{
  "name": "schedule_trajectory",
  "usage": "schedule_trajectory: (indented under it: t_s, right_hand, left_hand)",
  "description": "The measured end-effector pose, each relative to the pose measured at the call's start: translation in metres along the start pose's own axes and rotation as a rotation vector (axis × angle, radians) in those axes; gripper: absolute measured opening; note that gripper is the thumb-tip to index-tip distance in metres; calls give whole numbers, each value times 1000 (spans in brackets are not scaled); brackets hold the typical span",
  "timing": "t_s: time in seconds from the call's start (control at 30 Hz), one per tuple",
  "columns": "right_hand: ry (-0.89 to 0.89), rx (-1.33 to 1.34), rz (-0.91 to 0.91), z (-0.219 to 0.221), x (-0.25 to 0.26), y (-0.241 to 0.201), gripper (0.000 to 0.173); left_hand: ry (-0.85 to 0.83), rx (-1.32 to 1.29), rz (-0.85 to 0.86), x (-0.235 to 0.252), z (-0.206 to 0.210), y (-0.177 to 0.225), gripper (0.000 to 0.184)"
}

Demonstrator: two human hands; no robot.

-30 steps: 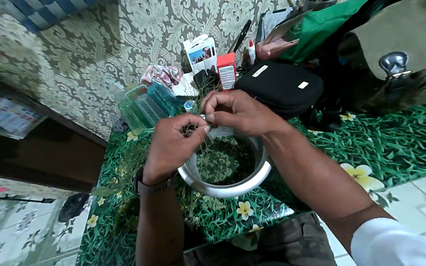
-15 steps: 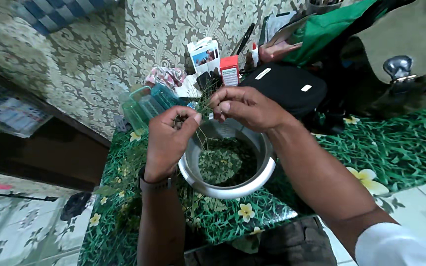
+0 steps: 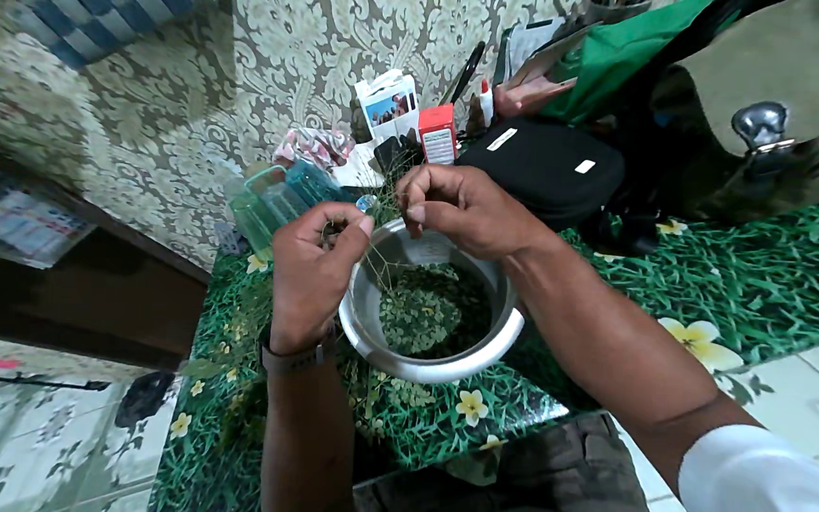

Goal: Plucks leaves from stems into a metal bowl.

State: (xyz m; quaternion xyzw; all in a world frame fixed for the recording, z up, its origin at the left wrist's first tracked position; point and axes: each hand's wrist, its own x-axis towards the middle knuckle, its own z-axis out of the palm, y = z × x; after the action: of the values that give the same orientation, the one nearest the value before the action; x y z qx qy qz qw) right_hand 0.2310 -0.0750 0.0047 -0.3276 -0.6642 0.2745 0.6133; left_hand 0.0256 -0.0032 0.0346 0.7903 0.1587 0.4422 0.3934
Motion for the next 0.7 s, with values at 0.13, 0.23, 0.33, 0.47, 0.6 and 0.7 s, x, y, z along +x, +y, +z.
schedule_trajectory:
  t_s: [0.13, 0.23, 0.33, 0.47, 0.6, 0.7]
  right_hand:
    - [1, -72, 43, 8, -3, -8, 19]
    - [38, -69, 4, 11, -2, -5, 5]
    - [51, -49, -8, 4, -1, -4, 8]
    - [51, -28, 25, 5, -3, -9, 12]
    - [-12, -48, 96, 10, -3, -10, 17]
    - [-59, -13, 91, 11, -3, -8, 12]
  left_hand:
    - [-30, -14, 18, -1, 3, -1, 7]
    - [-67, 25, 21, -5, 2, 0, 9]
    - [-49, 60, 8, -8, -2, 2, 8]
    - [-45, -31, -23, -7, -2, 5, 9]
    - [-76, -139, -33, -7, 0, 4, 10]
    - [-92, -253, -38, -7, 0, 3, 9]
